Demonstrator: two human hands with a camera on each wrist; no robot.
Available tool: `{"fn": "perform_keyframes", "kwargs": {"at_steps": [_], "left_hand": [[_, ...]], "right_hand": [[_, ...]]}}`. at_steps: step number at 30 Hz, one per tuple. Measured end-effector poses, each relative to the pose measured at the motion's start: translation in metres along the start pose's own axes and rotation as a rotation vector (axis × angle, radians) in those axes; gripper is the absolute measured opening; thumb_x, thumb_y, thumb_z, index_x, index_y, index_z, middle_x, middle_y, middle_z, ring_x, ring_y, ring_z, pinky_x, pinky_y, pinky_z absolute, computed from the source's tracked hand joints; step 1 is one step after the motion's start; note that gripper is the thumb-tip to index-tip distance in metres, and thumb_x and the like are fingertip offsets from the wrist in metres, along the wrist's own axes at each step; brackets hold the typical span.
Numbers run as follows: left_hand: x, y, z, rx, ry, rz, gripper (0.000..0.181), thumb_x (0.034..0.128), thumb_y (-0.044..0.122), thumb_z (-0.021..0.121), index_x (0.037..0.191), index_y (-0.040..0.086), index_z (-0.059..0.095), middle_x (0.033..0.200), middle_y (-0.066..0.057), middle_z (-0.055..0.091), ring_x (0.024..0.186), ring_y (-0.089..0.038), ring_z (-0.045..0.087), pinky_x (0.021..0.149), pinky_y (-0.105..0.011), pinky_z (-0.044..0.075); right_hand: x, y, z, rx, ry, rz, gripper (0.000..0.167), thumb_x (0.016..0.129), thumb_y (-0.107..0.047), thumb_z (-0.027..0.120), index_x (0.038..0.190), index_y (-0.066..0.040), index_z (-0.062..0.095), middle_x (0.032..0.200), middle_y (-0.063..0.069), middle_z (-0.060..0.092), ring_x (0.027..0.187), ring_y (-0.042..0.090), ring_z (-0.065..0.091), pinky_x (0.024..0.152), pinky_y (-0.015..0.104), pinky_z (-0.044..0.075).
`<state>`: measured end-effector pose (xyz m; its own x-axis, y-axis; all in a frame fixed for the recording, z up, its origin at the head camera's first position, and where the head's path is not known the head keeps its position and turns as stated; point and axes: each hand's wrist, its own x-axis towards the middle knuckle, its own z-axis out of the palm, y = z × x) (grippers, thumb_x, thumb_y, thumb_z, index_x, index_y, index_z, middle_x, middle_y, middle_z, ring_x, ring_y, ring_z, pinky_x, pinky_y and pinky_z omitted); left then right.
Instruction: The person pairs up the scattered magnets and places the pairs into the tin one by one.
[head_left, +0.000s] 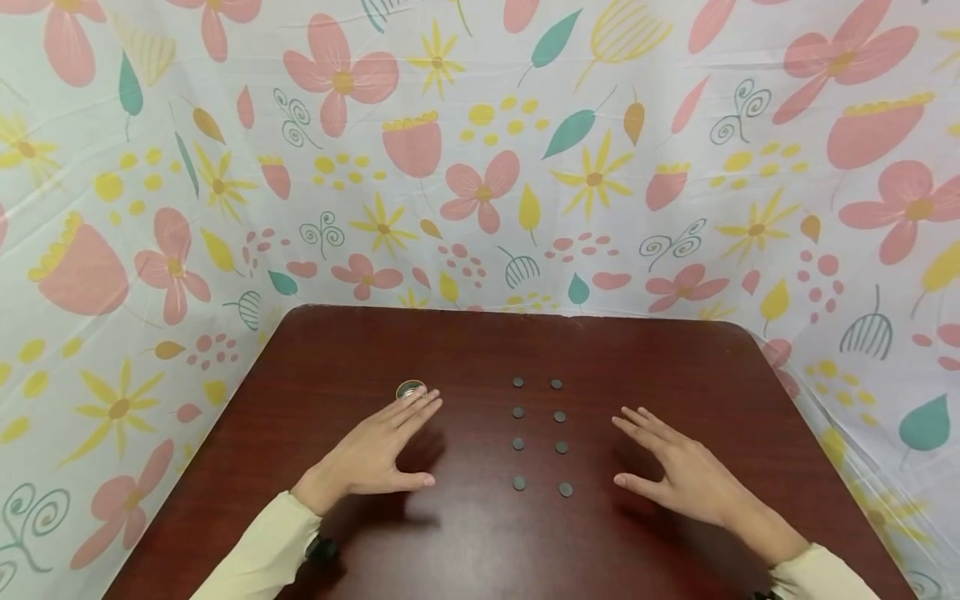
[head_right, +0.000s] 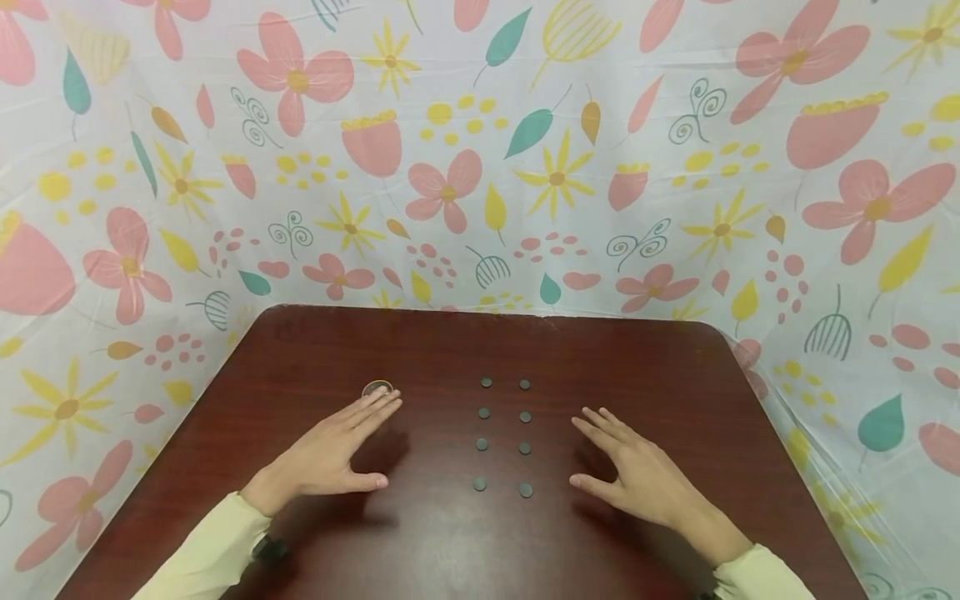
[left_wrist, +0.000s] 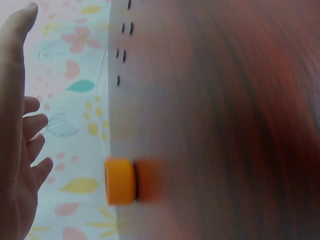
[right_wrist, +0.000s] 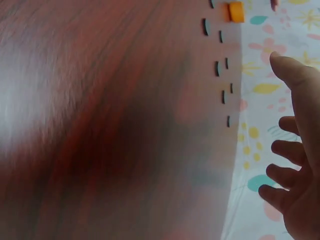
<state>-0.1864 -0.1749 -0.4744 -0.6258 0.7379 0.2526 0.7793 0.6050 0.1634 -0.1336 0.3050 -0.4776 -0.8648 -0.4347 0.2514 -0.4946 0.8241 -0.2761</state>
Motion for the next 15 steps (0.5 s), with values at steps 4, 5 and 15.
{"fn": "perform_keyframes", "kwargs": {"at_steps": [4,5,15], "left_hand": [[0.010,0.008,0.012,-0.154,-0.041,-0.051,0.099,0.0857,0.057,0.076,0.163,0.019,0.028,0.167,-0.005,0.030,0.154,-0.022,0.026,0.115,-0.050,0.038],[0.012,0.010,0.014,-0.197,-0.055,-0.067,0.097,0.0866,0.056,0.076,0.163,0.023,0.028,0.167,-0.005,0.030,0.154,-0.021,0.028,0.114,-0.051,0.039],[0.032,0.025,0.041,-0.500,-0.110,-0.135,0.078,0.0887,0.050,0.078,0.155,0.023,0.047,0.157,-0.002,0.047,0.145,-0.016,0.043,0.113,-0.049,0.041]], "right_hand": [[0.003,-0.002,0.012,0.046,0.027,-0.031,0.074,0.084,-0.053,0.081,0.146,-0.019,0.059,0.148,0.009,0.057,0.137,0.036,0.052,0.094,0.054,0.054],[0.004,-0.003,0.015,0.058,0.034,-0.039,0.072,0.084,-0.053,0.082,0.144,-0.019,0.061,0.145,0.010,0.059,0.135,0.035,0.054,0.093,0.054,0.055],[0.011,-0.011,0.036,0.177,0.048,-0.082,0.059,0.084,-0.047,0.083,0.131,-0.013,0.071,0.132,0.011,0.069,0.121,0.027,0.066,0.088,0.049,0.058]]}}
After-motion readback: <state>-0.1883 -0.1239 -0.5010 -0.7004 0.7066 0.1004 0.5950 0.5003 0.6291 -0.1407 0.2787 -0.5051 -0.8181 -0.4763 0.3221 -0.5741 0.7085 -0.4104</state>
